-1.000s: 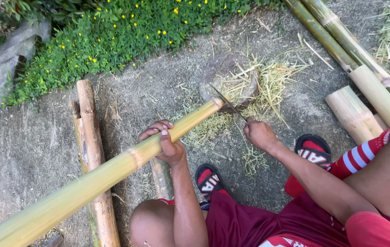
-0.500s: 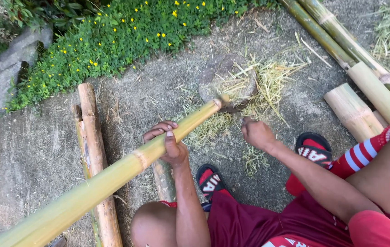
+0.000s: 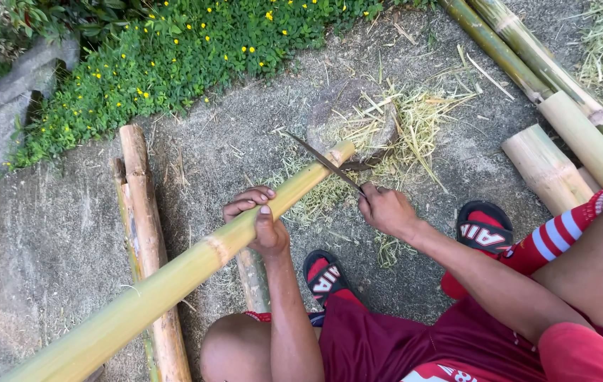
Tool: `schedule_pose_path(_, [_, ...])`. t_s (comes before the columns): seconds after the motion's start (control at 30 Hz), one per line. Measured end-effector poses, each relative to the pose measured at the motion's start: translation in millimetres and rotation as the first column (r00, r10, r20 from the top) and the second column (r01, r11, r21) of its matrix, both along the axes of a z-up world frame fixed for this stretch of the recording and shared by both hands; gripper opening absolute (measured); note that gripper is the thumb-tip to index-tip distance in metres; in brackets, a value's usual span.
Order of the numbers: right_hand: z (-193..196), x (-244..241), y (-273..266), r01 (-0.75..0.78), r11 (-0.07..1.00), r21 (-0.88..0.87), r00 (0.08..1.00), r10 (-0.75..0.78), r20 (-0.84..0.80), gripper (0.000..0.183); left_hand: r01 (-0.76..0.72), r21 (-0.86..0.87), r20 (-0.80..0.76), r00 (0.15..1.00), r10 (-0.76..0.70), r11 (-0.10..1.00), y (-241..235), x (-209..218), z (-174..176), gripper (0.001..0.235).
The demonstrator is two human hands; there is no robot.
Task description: Splitting and scraping bamboo poles with a machete.
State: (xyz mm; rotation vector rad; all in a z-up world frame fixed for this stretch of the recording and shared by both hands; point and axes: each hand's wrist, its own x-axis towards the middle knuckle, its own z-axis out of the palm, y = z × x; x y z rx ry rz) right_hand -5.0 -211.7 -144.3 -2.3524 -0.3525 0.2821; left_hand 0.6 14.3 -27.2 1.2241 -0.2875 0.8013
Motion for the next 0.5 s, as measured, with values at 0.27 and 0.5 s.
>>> schedule_pose_path(0.27, [64.5,-24.8,9.8,-0.117,0.980,0.163,0.978,0.085,0.192,0.017,0.108,0.038,-0.058,0.993,-0.106,0.993,10.0,0.0,5.1,0.027])
schedule_pose_path(0.5, [79.1,-42.6,6.7,-0.104,0.979,0.175,0.974,0.064,0.218,0.020,0.123,0.156,-0.125,0.987,-0.104,0.980,2.0,-9.7,16.9,0.028])
